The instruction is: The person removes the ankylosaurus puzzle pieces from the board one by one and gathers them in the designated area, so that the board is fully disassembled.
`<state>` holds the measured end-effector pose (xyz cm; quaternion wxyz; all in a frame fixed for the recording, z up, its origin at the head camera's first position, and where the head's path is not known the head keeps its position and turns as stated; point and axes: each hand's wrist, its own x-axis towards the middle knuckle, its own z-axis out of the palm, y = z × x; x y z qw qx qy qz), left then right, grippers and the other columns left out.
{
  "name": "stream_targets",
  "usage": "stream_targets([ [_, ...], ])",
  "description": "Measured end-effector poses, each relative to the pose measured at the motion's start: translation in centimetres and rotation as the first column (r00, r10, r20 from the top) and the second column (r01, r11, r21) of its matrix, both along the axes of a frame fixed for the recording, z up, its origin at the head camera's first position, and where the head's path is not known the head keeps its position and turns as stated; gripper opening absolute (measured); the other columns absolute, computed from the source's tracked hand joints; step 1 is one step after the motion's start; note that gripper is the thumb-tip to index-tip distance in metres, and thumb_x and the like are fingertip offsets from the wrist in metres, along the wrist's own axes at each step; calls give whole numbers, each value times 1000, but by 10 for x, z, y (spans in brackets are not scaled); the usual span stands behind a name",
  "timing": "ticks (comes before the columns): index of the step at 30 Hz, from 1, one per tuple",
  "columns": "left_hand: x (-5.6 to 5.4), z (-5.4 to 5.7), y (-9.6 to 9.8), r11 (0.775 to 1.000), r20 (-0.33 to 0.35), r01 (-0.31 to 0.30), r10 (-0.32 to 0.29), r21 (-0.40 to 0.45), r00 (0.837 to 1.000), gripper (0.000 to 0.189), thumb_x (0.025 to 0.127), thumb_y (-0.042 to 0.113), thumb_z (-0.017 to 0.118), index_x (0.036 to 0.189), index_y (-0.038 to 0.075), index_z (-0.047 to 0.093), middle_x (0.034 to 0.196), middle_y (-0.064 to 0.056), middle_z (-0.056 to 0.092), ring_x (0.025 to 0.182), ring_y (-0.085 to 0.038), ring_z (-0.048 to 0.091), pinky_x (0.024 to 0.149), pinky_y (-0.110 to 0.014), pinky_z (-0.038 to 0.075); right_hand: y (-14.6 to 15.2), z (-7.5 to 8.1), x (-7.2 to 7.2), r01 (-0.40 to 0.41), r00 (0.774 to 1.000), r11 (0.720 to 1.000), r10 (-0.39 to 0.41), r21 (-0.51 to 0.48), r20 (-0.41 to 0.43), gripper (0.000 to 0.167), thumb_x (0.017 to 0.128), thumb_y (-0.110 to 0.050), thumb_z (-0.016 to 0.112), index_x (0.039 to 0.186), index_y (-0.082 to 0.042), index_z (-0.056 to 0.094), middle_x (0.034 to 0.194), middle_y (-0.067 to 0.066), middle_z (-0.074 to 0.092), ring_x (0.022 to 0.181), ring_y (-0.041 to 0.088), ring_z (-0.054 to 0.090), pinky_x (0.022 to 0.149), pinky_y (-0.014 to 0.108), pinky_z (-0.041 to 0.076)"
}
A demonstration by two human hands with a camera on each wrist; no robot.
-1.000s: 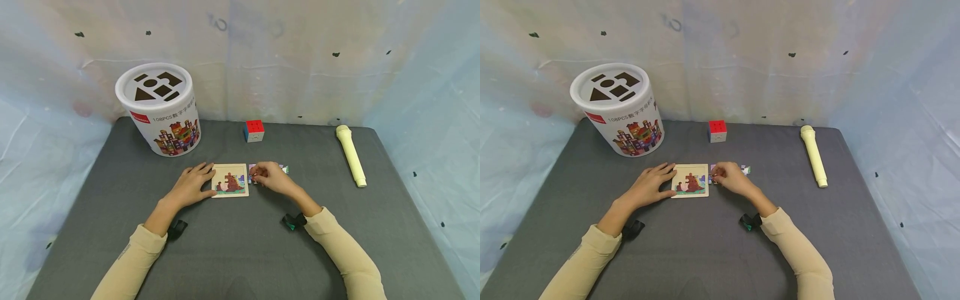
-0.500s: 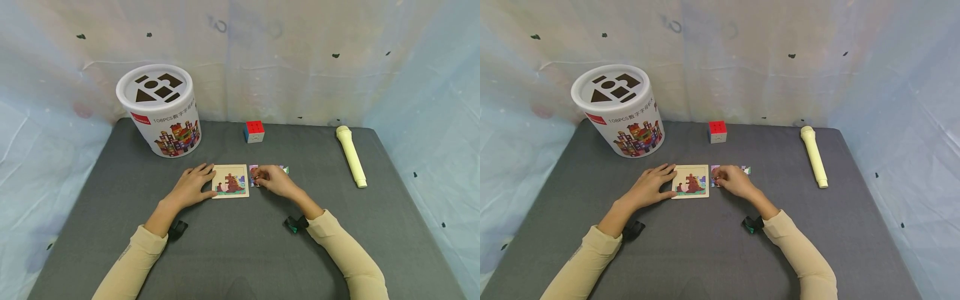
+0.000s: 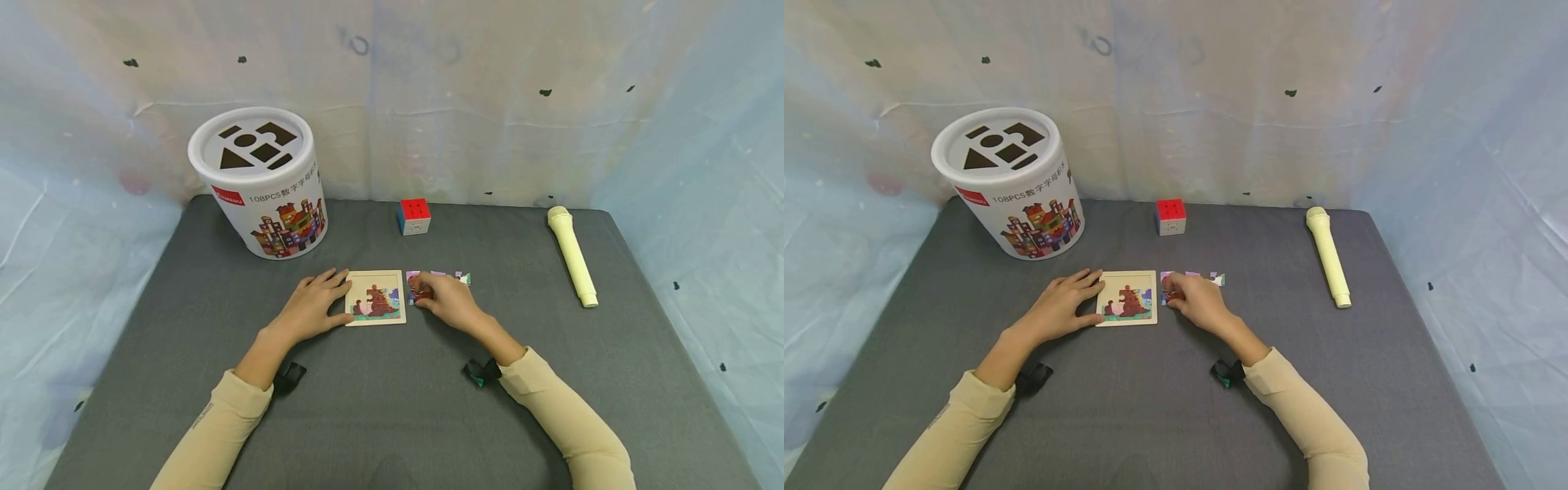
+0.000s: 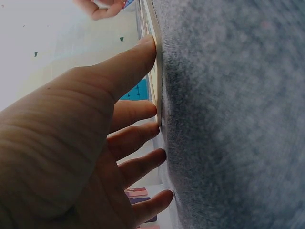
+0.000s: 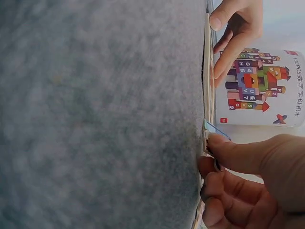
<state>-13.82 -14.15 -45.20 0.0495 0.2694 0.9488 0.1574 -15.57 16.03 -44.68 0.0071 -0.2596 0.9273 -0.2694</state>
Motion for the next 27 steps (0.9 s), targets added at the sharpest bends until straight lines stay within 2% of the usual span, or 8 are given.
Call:
stream_targets([
  [3,0,0,0,1000,-2,-1,1,-3,1000,76,87,46,75,147,5,50,157,-15,37,145,-39,31,108,-66,29,0,-1,0,-4,1000,1000,4,7,-16,15,83,-14,82,92,-12,69,76,-2,63,66,10,54,58,30,44],
  [7,0,-1,-1,1000,-8,3,-3,-3,1000,76,87,46,75,147,5,50,157,-15,37,144,-39,31,108,-66,29,0,-1,0,-8,1000,1000,8,18,-20,13,83,-14,82,92,-10,73,77,-1,61,66,11,52,58,29,43],
  [16,0,-1,0,1000,-6,4,-4,8,1000,76,87,46,75,146,5,51,156,-15,38,144,-39,32,108,-66,29,0,1,1,-16,998,999,19,-35,64,17,84,-7,81,97,-3,71,80,3,62,70,12,54,62,29,45],
  [27,-1,-2,-1,1000,-8,3,-3,6,1000,77,87,46,75,147,5,50,157,-15,37,145,-39,31,108,-66,29,1,0,1,-17,999,1000,17,-16,42,16,83,-8,81,95,-2,72,86,4,62,76,15,56,67,31,47],
])
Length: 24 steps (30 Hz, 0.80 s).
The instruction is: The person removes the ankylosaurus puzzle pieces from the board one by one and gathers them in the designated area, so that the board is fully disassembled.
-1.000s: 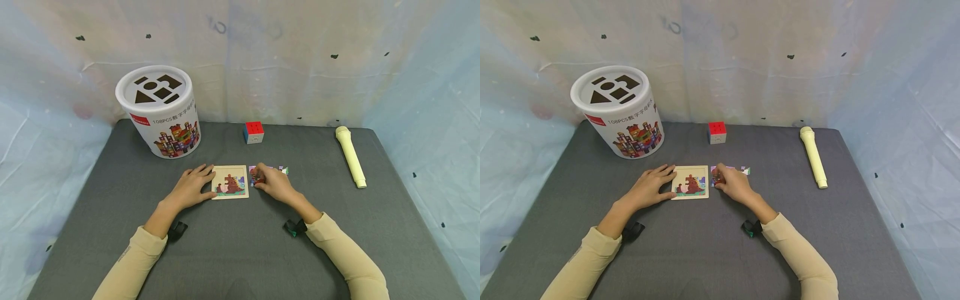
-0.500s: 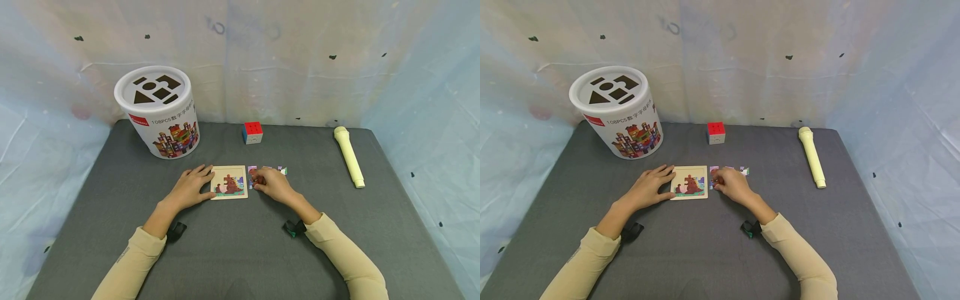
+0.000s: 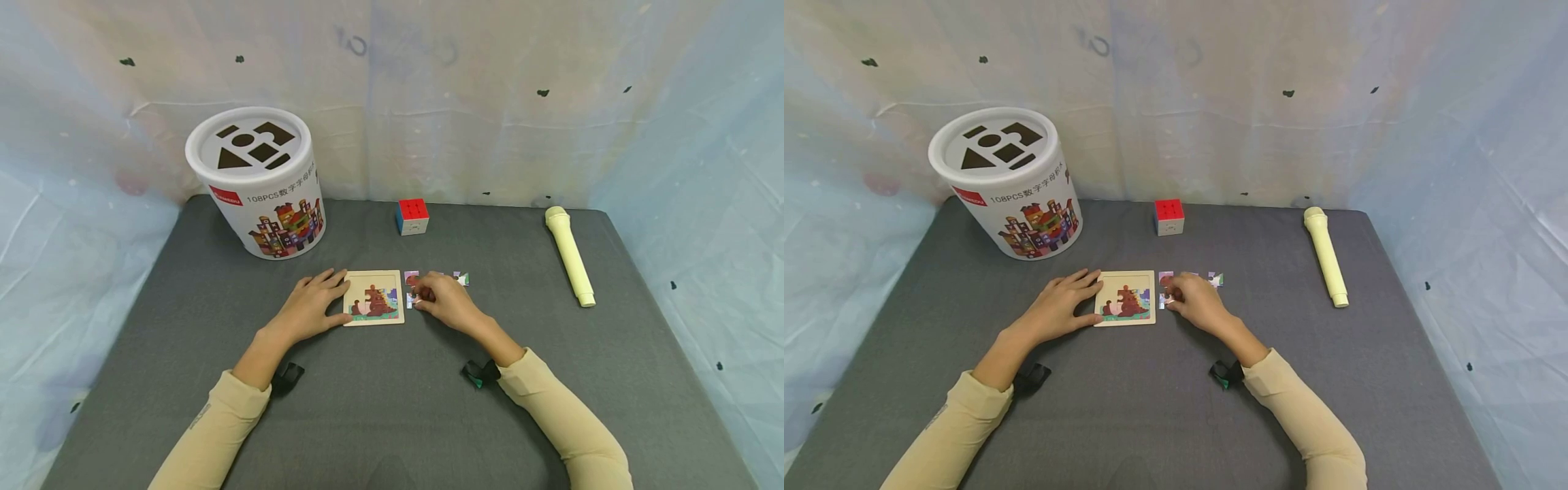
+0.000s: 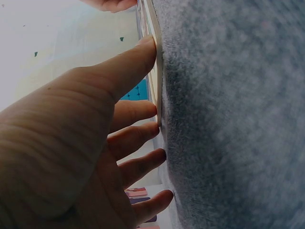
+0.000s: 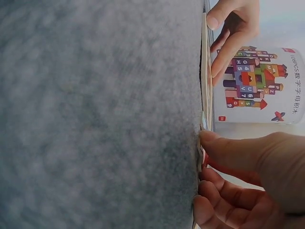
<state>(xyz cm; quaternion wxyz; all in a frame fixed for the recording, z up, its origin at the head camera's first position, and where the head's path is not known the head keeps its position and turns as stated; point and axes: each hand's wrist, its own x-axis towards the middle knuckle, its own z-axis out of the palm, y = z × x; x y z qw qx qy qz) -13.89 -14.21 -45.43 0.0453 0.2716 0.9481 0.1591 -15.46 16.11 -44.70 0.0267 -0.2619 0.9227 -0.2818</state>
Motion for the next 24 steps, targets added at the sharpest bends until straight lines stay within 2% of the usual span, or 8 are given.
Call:
stream_targets([
  [17,0,-2,-1,1000,-2,2,-2,14,1000,77,87,46,75,147,6,50,157,-14,37,145,-39,31,108,-66,28,1,0,0,-14,1000,1000,14,-26,7,16,83,-6,81,96,-1,74,86,5,63,76,15,57,67,32,48],
  [24,0,-3,-1,1000,-13,5,-5,16,1000,76,87,46,76,146,5,51,157,-15,37,144,-39,32,108,-66,29,1,1,-2,-12,998,999,15,-49,55,22,83,-7,81,102,0,73,87,7,62,76,16,55,68,32,48],
])
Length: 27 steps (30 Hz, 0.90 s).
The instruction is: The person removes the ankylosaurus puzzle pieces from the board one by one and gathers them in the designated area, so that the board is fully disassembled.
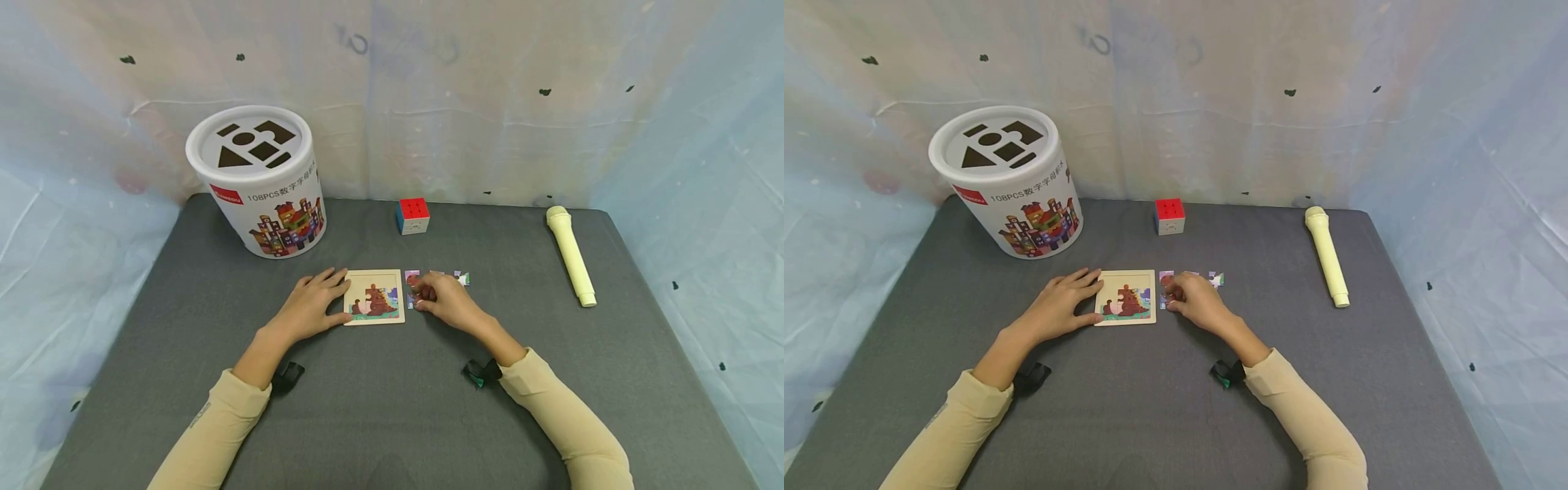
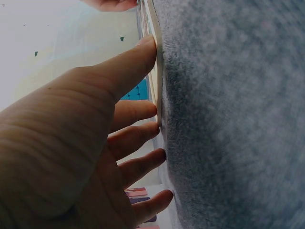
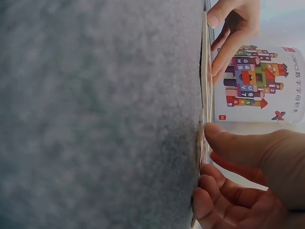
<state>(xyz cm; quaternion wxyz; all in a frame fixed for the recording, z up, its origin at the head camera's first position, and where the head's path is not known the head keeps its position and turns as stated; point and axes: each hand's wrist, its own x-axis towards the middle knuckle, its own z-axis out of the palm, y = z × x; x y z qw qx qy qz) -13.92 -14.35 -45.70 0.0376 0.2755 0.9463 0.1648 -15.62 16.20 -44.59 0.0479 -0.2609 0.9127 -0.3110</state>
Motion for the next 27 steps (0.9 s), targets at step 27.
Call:
stream_targets([
  [27,-1,1,1,1000,23,-7,7,-16,1000,77,87,47,75,146,6,51,157,-14,36,145,-38,31,108,-66,28,-63,-4,-9,-185,972,964,208,-191,106,55,84,5,77,134,5,56,114,18,58,83,28,56,68,26,47],
])
